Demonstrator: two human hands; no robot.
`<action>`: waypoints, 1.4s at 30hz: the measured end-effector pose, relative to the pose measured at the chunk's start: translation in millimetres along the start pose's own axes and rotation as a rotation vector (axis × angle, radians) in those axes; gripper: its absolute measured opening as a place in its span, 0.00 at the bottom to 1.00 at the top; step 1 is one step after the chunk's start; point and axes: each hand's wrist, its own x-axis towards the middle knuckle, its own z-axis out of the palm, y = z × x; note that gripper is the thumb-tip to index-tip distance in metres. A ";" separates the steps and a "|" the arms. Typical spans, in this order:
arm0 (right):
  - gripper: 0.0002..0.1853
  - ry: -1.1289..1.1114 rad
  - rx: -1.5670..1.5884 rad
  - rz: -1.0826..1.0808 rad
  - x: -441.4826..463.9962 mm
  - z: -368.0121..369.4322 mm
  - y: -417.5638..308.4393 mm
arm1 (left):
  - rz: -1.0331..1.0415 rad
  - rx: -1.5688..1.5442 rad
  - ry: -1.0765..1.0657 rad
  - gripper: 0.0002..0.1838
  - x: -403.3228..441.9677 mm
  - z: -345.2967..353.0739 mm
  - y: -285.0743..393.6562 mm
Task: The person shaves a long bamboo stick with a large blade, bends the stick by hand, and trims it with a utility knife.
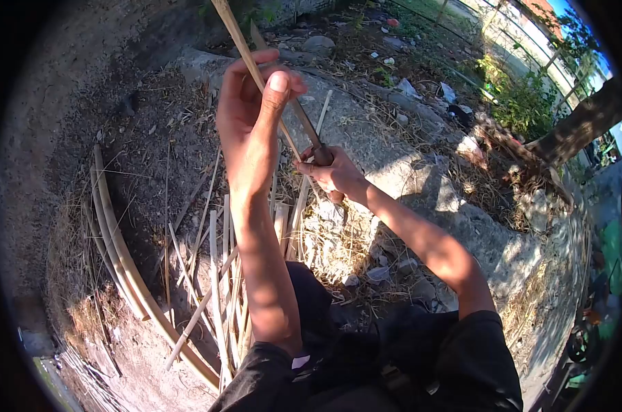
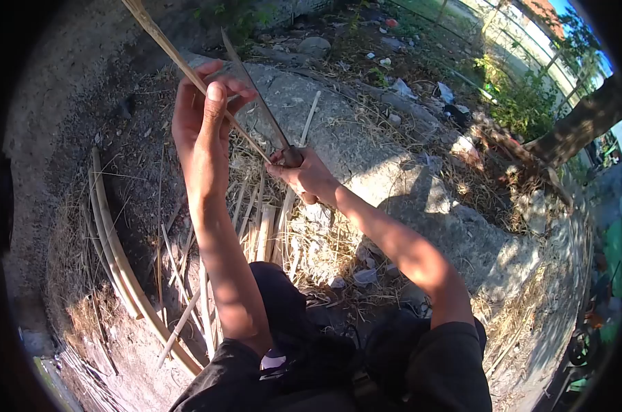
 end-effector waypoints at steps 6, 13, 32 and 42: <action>0.17 0.035 -0.111 0.104 -1.3 -17.2 -10.5 | -0.134 0.057 -0.082 0.22 -2.1 -15.6 -11.8; 0.11 -0.022 0.122 0.053 -1.8 -12.0 27.6 | -0.249 0.132 -0.123 0.24 -19.2 -14.6 -31.0; 0.08 0.061 0.009 -0.032 -86.3 -14.0 149.0 | -0.284 -0.091 0.111 0.34 -52.3 -8.3 -34.3; 0.11 -0.020 -0.162 -0.071 -59.0 -41.0 221.3 | -0.255 -0.201 0.040 0.34 -55.1 -32.9 -36.7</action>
